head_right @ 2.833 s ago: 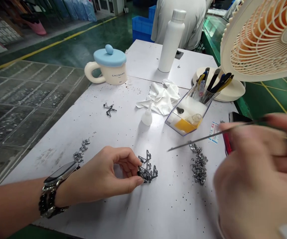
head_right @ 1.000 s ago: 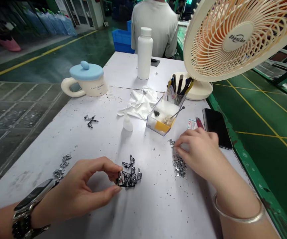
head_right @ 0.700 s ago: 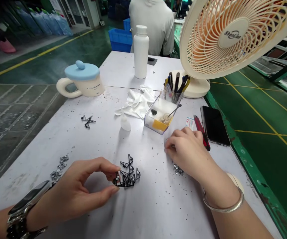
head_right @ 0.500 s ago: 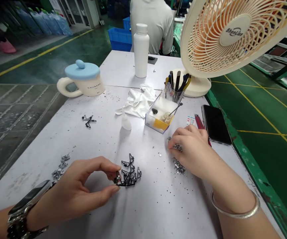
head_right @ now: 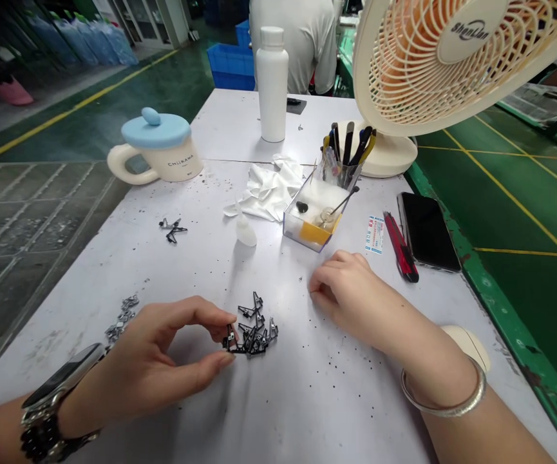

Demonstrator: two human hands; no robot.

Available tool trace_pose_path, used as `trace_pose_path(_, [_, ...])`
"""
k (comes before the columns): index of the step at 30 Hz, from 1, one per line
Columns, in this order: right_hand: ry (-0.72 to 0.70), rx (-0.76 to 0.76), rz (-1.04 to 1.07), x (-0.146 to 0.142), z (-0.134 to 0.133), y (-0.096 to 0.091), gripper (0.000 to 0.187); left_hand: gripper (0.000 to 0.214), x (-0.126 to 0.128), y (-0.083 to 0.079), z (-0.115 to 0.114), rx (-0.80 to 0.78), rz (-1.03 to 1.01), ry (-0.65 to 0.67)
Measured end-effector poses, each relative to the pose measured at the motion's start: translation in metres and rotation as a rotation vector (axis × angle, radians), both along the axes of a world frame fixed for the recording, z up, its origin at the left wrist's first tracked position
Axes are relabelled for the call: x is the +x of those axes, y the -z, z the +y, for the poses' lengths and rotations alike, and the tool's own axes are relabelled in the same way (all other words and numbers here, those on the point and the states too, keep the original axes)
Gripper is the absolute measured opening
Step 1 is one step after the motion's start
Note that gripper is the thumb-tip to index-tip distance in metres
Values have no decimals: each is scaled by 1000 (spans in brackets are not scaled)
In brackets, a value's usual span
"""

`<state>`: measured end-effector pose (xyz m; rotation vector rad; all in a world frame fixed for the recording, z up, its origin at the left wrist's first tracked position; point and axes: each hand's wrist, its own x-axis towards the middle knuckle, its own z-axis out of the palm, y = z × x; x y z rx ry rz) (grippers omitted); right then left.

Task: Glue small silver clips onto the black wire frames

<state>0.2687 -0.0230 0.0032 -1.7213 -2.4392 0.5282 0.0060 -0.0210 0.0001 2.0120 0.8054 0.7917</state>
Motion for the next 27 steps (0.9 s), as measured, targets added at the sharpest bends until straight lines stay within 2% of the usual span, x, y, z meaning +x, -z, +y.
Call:
trace_pose_path(3, [36,-6,95,-4,-7,-8,9,22,0,0,0,-2,-15,-6])
trace_pose_path(9, [-20,31,401,-18,-20,-18,11,23,-1,1,0,44,-10,-36])
trace_pose_path(12, [32,-30,660,-26,-24,-16,14,25,-2,2,-1,156,-4,-74])
trace_pose_path(15, [87,-152,839,-37,-26,-9,10,25,-3,2,-4,258,13,-110])
trace_pose_path(21, [176,-386,1020,-53,-22,1,2,27,-2,3,-5,332,24,-107])
trace_pose_path(24, [190,-405,1076,-55,-22,3,3,27,-3,3,-5,361,42,-99])
trace_pose_path(27, [210,-382,1046,-55,-23,4,4,26,-3,2,-6,366,62,-103])
